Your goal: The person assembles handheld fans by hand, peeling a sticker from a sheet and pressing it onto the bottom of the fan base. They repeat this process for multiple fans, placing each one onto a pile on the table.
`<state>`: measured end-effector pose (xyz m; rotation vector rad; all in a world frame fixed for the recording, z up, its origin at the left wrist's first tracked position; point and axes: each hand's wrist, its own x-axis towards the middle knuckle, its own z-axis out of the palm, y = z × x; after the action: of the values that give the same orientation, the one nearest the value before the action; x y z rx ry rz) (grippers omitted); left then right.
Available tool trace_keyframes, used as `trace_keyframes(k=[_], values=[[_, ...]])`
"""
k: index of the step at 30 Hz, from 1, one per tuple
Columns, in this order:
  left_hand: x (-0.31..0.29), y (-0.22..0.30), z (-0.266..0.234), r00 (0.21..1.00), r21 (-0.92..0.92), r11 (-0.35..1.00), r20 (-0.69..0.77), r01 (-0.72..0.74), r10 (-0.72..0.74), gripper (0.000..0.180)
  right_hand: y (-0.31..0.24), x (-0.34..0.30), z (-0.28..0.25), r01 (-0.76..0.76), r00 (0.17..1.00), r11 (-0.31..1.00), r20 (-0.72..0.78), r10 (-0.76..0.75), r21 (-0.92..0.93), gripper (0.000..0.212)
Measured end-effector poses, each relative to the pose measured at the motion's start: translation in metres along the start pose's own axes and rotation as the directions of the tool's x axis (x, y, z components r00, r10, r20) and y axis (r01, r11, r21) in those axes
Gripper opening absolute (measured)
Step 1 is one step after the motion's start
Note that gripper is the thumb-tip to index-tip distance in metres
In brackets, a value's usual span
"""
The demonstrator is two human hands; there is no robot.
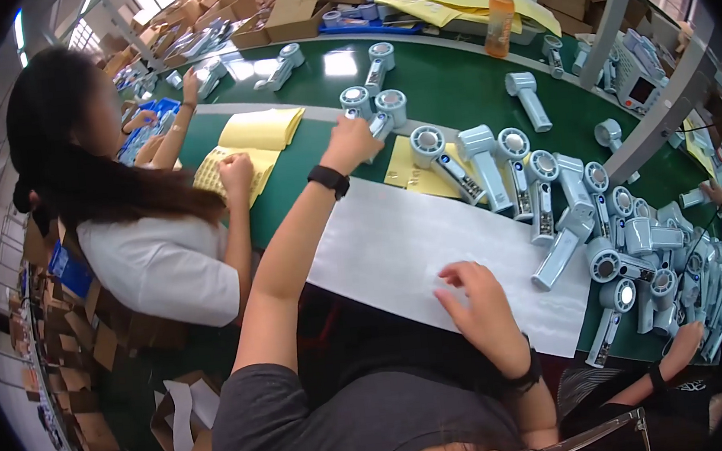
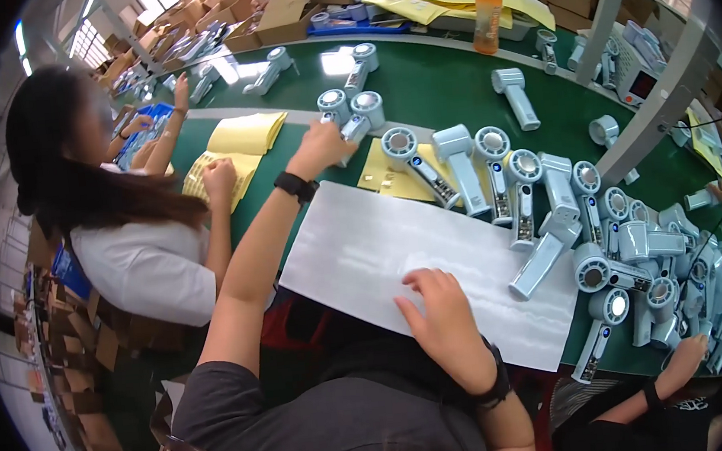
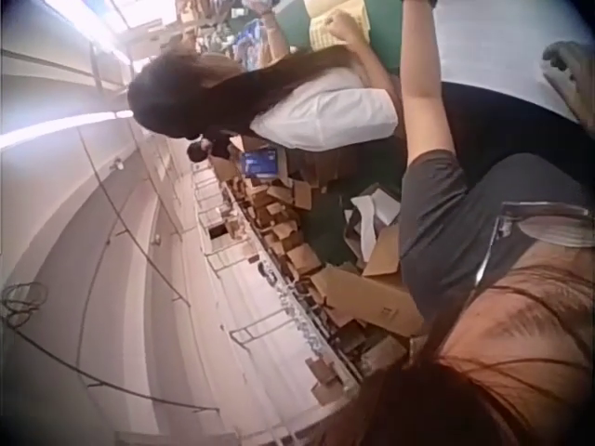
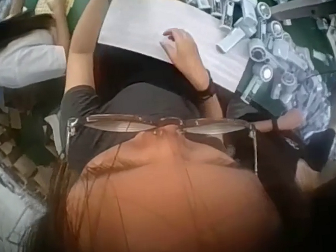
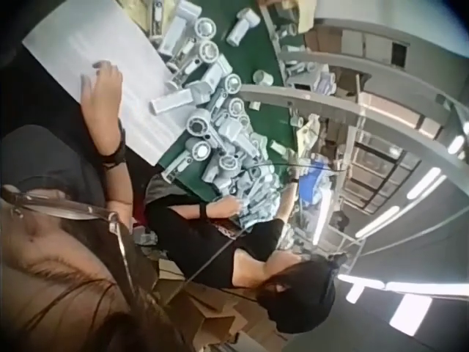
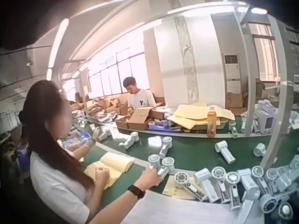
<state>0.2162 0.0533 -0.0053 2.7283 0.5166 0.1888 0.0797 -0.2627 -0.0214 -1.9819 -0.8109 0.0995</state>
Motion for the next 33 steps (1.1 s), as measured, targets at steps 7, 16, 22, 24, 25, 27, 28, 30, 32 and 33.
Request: trace_keyframes(k=[7,16,22,24,25,27,28,30,32,33], values=[[-0.07,-0.066,0.019,0.829,-0.137,0.946,-0.529,-0.293,0.18,0.02,0.007,0.13,0.077,0.338,0.937,0.805,0.254,-0.24,-0.488,0.022],[-0.146,-0.069,0.026,0.959,-0.103,0.983,-0.257,-0.155,0.124,0.038,0.041,0.169,0.133,0.306,0.949,0.831,0.085,-0.302,-0.465,0.021],[-0.135,-0.066,0.024,0.981,-0.109,0.984,-0.145,-0.144,0.127,0.044,0.041,0.175,0.137,0.285,0.953,0.888,0.006,-0.303,-0.361,0.023],[-0.136,-0.066,0.025,0.98,-0.159,0.978,-0.163,-0.138,0.112,0.046,0.041,0.176,0.137,0.285,0.953,0.892,0.005,-0.303,-0.351,0.022],[-0.138,-0.065,0.027,0.98,-0.184,0.974,-0.172,-0.134,0.102,0.046,0.041,0.176,0.137,0.286,0.953,0.895,0.002,-0.304,-0.343,0.022],[-0.142,-0.064,0.03,0.967,-0.185,0.971,-0.229,-0.152,0.108,0.045,0.037,0.177,0.135,0.289,0.952,0.898,0.004,-0.305,-0.332,0.021],[-0.144,-0.062,0.032,0.951,-0.183,0.968,-0.286,-0.173,0.116,0.043,0.034,0.176,0.133,0.294,0.951,0.908,-0.008,-0.31,-0.298,0.02],[-0.147,-0.06,0.031,0.932,-0.182,0.964,-0.341,-0.194,0.123,0.041,0.029,0.174,0.127,0.3,0.948,0.925,-0.036,-0.317,-0.232,0.019],[-0.151,-0.057,0.024,0.922,-0.162,0.958,-0.349,-0.236,0.168,0.036,0.027,0.175,0.121,0.342,0.932,0.909,-0.039,-0.361,-0.236,0.019],[-0.153,-0.055,0.02,0.916,-0.152,0.954,-0.352,-0.259,0.193,0.033,0.027,0.175,0.117,0.385,0.912,0.891,-0.045,-0.407,-0.24,0.019]])
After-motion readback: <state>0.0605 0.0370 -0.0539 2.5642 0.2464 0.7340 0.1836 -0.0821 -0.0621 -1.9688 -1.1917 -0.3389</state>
